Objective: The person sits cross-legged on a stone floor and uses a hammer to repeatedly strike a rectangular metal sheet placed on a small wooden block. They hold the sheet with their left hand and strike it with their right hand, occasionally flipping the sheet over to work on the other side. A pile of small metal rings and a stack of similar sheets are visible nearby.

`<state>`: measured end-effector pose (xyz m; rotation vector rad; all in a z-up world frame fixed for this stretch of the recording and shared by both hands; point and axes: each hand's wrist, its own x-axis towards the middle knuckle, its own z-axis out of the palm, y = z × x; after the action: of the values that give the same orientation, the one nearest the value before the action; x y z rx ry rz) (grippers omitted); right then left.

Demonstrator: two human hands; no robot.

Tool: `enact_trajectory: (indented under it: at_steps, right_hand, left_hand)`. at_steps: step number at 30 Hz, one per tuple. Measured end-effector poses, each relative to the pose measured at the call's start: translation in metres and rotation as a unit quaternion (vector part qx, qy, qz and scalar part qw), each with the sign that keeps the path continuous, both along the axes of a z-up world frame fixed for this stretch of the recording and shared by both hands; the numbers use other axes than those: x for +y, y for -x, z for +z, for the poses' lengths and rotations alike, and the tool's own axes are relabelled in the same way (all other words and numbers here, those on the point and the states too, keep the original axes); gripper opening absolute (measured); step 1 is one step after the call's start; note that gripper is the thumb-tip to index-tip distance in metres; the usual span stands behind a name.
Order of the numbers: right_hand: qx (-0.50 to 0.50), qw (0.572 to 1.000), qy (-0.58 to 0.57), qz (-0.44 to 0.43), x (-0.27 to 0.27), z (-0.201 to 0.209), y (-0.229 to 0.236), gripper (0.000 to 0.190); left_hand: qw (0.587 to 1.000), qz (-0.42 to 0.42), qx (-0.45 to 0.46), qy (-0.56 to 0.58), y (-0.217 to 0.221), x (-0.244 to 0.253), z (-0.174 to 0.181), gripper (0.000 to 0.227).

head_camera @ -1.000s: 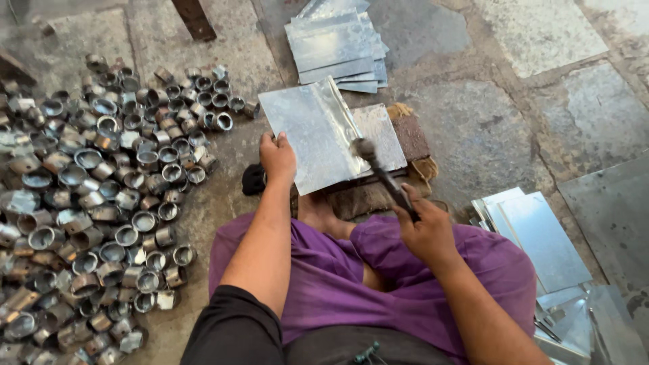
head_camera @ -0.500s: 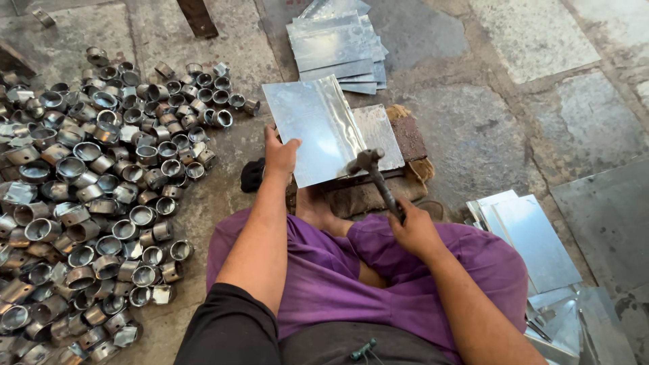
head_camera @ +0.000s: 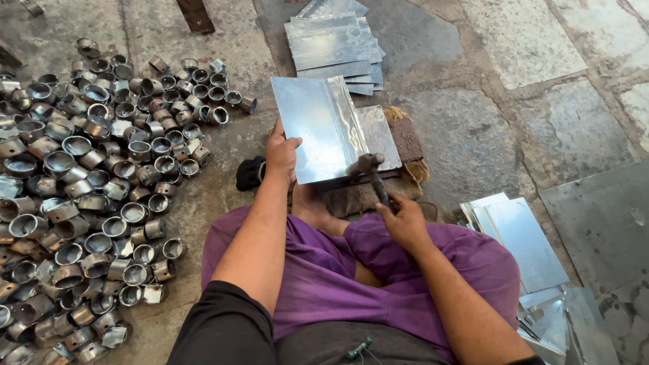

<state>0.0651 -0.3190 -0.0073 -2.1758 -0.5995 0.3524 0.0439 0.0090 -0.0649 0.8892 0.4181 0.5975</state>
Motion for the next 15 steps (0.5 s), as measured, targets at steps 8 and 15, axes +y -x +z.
enact_trajectory:
  at_steps: [8,15]
  right_hand:
    - [-0.145,0.987,0.062,-0.033,-0.017,0.017,-0.017,0.037]
    - [-0.078,0.988,0.113,-0.063,-0.011,0.018,-0.016,0.038]
  left_hand:
    - [0.999,0.017,-0.005,-0.037,-0.007,0.01,-0.027,0.053]
    - [0.99,0.022,0.076,-0.121,0.0,0.001,-0.005,0.037]
